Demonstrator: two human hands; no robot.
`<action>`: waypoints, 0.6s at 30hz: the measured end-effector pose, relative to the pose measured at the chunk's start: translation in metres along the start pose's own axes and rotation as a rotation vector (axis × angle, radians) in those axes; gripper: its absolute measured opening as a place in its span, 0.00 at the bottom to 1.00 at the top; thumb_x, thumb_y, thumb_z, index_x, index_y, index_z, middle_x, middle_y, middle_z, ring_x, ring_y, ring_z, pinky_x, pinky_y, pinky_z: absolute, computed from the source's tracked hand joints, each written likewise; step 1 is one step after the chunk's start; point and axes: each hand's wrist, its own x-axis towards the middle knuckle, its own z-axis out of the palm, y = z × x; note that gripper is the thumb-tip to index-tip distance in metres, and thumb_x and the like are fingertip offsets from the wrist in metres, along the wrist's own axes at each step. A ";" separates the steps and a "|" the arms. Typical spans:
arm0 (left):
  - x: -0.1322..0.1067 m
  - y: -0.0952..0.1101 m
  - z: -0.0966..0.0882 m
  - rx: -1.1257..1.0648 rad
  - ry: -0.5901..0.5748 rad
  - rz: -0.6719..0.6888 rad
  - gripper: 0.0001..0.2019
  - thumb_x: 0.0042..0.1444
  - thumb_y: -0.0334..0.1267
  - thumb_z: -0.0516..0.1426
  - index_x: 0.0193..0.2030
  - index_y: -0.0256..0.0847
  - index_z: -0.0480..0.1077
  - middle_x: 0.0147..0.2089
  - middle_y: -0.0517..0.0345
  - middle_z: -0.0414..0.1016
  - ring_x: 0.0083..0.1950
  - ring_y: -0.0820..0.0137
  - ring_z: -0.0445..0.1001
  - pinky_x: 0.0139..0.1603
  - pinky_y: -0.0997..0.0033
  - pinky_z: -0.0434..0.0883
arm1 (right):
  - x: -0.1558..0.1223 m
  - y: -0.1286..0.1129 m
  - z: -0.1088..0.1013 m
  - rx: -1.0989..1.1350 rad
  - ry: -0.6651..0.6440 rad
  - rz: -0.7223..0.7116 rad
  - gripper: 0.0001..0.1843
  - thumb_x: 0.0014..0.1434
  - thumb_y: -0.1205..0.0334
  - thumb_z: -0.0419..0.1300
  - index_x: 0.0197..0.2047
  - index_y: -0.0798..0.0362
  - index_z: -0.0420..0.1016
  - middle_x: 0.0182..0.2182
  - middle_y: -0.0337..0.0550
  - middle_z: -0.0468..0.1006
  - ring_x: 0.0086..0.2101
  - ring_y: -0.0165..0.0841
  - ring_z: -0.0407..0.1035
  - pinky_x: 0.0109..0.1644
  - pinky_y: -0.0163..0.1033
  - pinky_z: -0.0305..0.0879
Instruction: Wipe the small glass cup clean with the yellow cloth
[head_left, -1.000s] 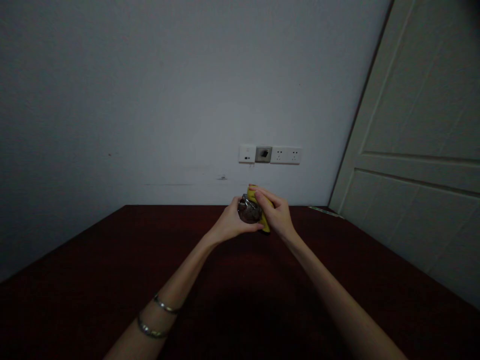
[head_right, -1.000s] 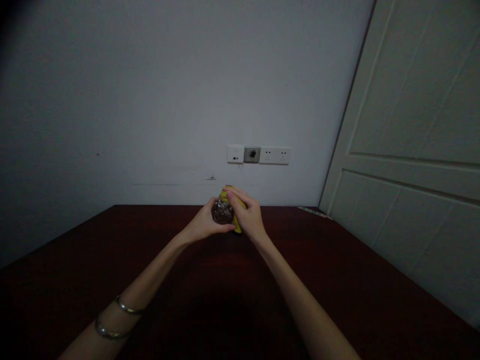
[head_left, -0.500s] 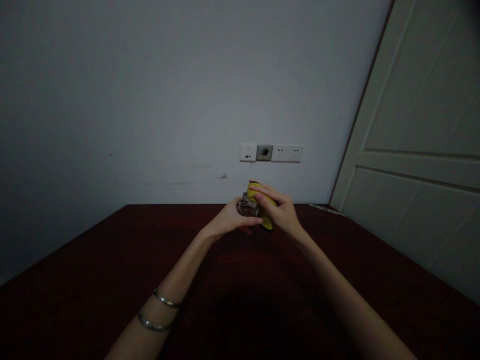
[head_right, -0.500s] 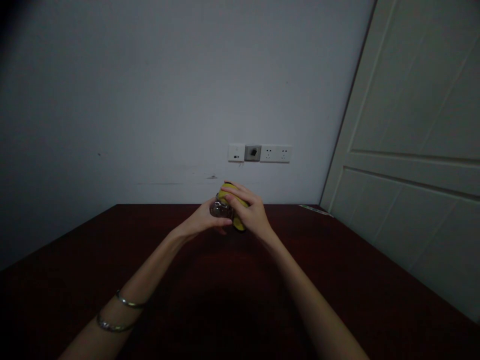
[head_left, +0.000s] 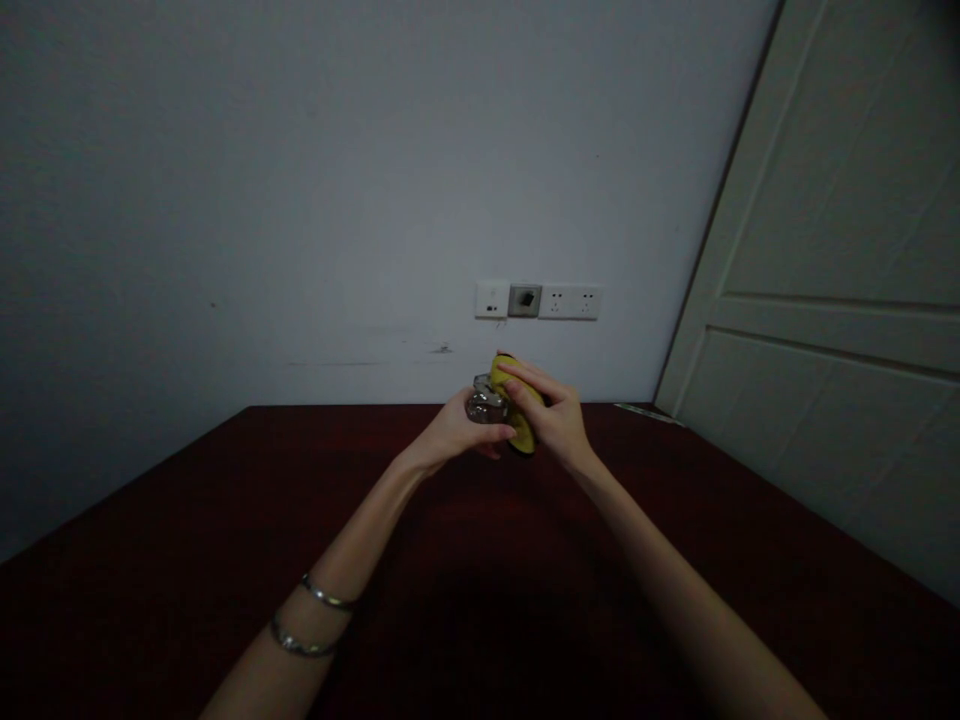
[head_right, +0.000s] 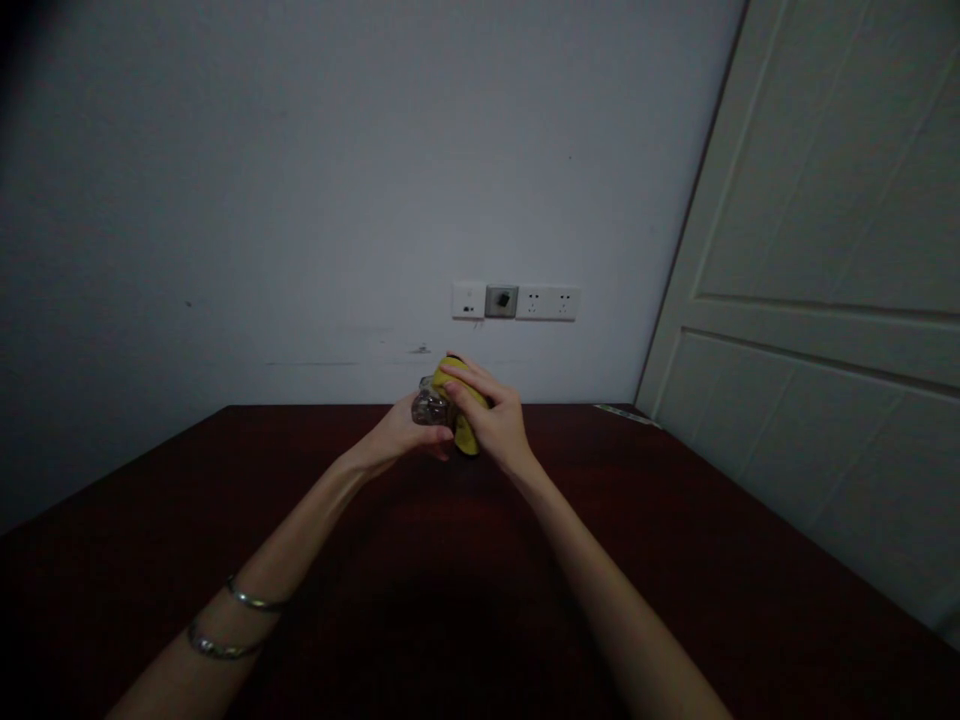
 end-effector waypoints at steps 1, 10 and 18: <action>0.000 0.000 0.000 0.008 -0.001 0.001 0.28 0.38 0.41 0.68 0.46 0.36 0.64 0.38 0.54 0.70 0.34 0.72 0.71 0.28 0.71 0.73 | 0.000 0.001 0.000 0.005 0.018 0.014 0.11 0.55 0.56 0.61 0.42 0.41 0.78 0.49 0.38 0.76 0.52 0.35 0.68 0.59 0.49 0.61; 0.001 0.001 0.000 0.151 0.050 -0.027 0.26 0.40 0.39 0.66 0.47 0.37 0.66 0.39 0.52 0.72 0.36 0.67 0.73 0.30 0.68 0.73 | 0.000 -0.010 -0.010 -0.090 -0.304 -0.106 0.11 0.54 0.62 0.62 0.41 0.40 0.79 0.55 0.37 0.71 0.54 0.37 0.66 0.59 0.49 0.60; 0.004 -0.005 -0.001 0.186 0.115 0.006 0.34 0.35 0.39 0.69 0.49 0.37 0.61 0.44 0.49 0.71 0.41 0.65 0.72 0.33 0.64 0.73 | 0.000 -0.005 0.003 -0.107 -0.023 0.000 0.11 0.55 0.61 0.61 0.42 0.43 0.79 0.49 0.40 0.76 0.51 0.36 0.69 0.58 0.48 0.62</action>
